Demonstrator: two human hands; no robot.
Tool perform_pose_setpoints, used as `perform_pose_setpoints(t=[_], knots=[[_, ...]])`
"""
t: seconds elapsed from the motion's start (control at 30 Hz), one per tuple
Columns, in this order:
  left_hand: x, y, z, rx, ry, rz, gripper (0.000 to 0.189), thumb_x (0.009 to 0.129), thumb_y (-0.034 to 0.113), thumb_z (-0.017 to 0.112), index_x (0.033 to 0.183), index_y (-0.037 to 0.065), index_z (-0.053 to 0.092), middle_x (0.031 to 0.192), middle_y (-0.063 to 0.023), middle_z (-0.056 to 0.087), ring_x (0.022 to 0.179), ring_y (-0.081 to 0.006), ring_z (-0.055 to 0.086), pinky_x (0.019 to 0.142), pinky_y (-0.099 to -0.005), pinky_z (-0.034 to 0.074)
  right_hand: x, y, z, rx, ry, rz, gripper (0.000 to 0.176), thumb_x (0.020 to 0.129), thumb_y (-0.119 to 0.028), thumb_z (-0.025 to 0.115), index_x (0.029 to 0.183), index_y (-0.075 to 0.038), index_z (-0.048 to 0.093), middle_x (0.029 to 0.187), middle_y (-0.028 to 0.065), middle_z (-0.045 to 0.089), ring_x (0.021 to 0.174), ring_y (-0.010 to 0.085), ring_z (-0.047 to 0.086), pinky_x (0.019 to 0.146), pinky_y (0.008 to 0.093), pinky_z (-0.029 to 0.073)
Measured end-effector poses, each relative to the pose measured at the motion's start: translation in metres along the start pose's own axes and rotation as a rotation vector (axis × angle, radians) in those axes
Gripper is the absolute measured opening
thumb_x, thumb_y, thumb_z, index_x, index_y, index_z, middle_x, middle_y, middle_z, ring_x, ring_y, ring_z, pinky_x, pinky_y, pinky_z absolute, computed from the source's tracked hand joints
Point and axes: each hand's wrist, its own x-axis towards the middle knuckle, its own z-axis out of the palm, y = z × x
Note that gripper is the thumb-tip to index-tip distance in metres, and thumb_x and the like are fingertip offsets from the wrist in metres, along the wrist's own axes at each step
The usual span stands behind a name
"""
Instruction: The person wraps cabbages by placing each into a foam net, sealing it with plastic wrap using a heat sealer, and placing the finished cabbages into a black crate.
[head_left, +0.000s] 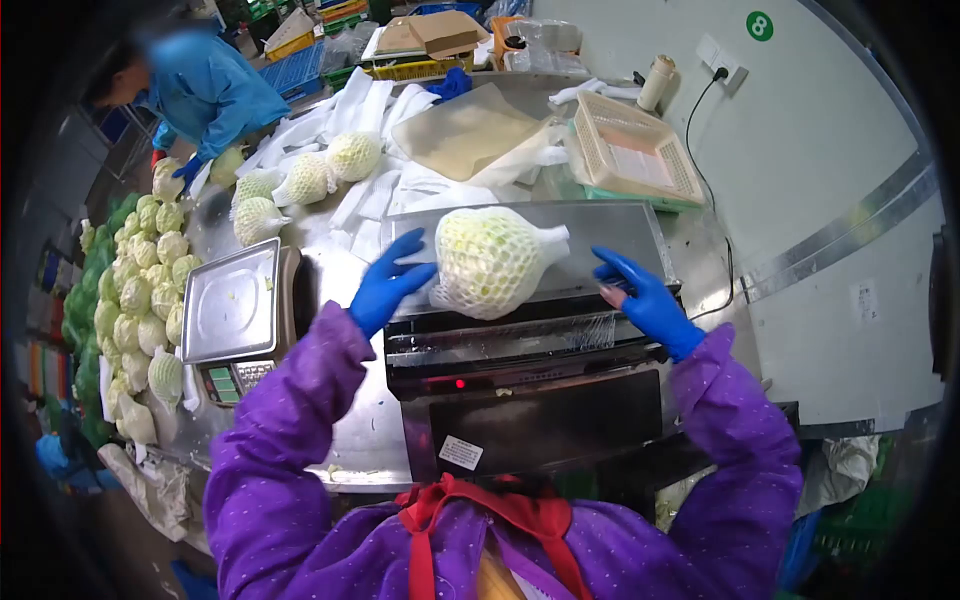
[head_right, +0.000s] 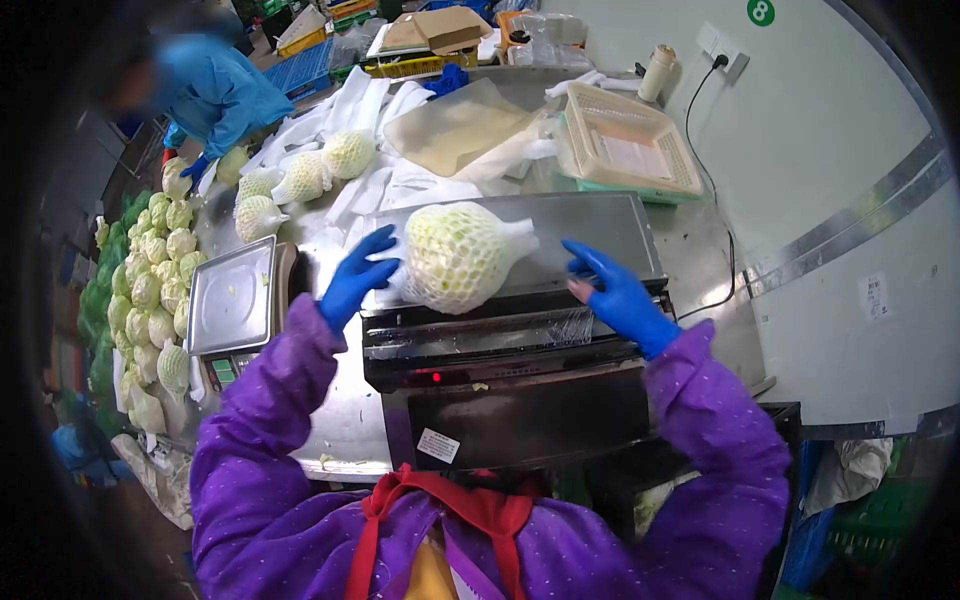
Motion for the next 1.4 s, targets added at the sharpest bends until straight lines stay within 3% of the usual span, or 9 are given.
perform_pose_setpoints(t=[0.17,0.3,0.57,0.8,0.9,1.0,1.2,1.3,1.4], knots=[[-0.047,0.021,-0.059,1.013,-0.113,0.598,0.036,0.075,0.012,0.067,0.111,0.016,0.063,0.099,-0.0088,0.062,0.092,-0.0288,0.059,0.078,-0.0363,0.048,-0.031,0.011,-0.033,-0.986,-0.374,-0.49,0.072,0.067,-0.008,0.066,0.133,-0.026,0.045,0.124,0.0105,0.051,0.108,0.0284,0.053,0.087,0.04,0.042],[-0.044,-0.003,-0.051,1.356,-0.526,0.731,0.036,0.081,0.012,0.052,0.113,0.027,0.06,0.093,-0.0073,0.06,0.082,-0.0277,0.059,0.07,-0.0397,0.045,-0.009,0.025,-0.01,-0.979,-0.434,-0.649,0.063,0.067,-0.008,0.065,0.125,-0.026,0.051,0.122,0.007,0.05,0.104,0.0243,0.054,0.085,0.0383,0.042],[-0.031,-0.036,-0.039,1.44,-0.676,0.756,0.04,0.08,0.012,0.054,0.112,0.033,0.06,0.092,-0.0055,0.055,0.083,-0.0267,0.057,0.065,-0.0404,0.044,0.005,0.02,0.035,0.93,-0.123,0.305,0.011,0.091,-0.008,0.05,0.099,-0.001,0.053,0.103,0.0157,0.062,0.097,0.0258,0.061,0.084,0.0397,0.051],[-0.025,-0.019,-0.036,1.406,-0.807,0.671,0.043,0.073,0.008,0.057,0.111,0.027,0.062,0.108,-0.0046,0.058,0.089,-0.0271,0.058,0.071,-0.0415,0.046,0.011,0.011,0.039,1.096,-0.029,0.367,0.011,0.093,-0.011,0.048,0.095,-0.001,0.05,0.102,0.023,0.061,0.099,0.0338,0.062,0.089,0.0419,0.051],[-0.026,-0.043,-0.031,1.078,-0.588,0.692,0.031,0.076,0.007,0.058,0.104,0.017,0.062,0.109,-0.0073,0.059,0.09,-0.0278,0.059,0.071,-0.0393,0.047,0.004,0.005,0.034,1.074,-0.039,0.365,0.012,0.092,-0.012,0.049,0.094,0.0,0.05,0.101,0.0235,0.061,0.097,0.0343,0.062,0.087,0.0432,0.051],[-0.073,-0.004,-0.026,-0.181,-0.179,0.041,0.006,0.09,0.007,0.052,0.091,0.002,0.052,0.121,-0.0191,0.057,0.085,-0.0229,0.065,0.067,-0.0293,0.051,-0.028,-0.033,0.009,0.994,0.008,0.334,0.013,0.091,-0.013,0.05,0.092,0.0,0.05,0.1,0.0235,0.061,0.095,0.035,0.063,0.084,0.0451,0.052],[-0.094,0.103,-0.042,-0.345,0.065,0.599,0.015,0.088,0.006,0.051,0.102,0.0,0.052,0.107,-0.0253,0.061,0.096,-0.0311,0.064,0.077,-0.0384,0.054,-0.006,-0.121,-0.061,0.944,0.283,-0.338,0.015,0.087,-0.012,0.052,0.088,0.003,0.05,0.091,0.0292,0.061,0.085,0.0367,0.065,0.079,0.0481,0.054],[0.012,0.087,-0.043,0.171,0.051,0.797,0.043,0.083,-0.003,0.051,0.126,0.001,0.046,0.126,-0.0203,0.052,0.113,-0.0322,0.055,0.093,-0.0396,0.046,0.08,-0.088,-0.053,-0.157,0.168,-0.422,0.054,0.084,0.007,0.048,0.137,-0.003,0.038,0.132,0.017,0.048,0.122,0.0312,0.046,0.101,0.036,0.037],[0.085,0.007,-0.054,0.858,-0.304,0.675,0.071,0.074,0.001,0.059,0.14,0.006,0.032,0.142,-0.0241,0.03,0.129,-0.0325,0.038,0.103,-0.0375,0.036,0.133,-0.019,-0.029,-0.649,-0.2,-0.49,0.07,0.077,0.01,0.055,0.141,-0.004,0.03,0.139,0.0221,0.037,0.126,0.0341,0.042,0.103,0.0349,0.034]])
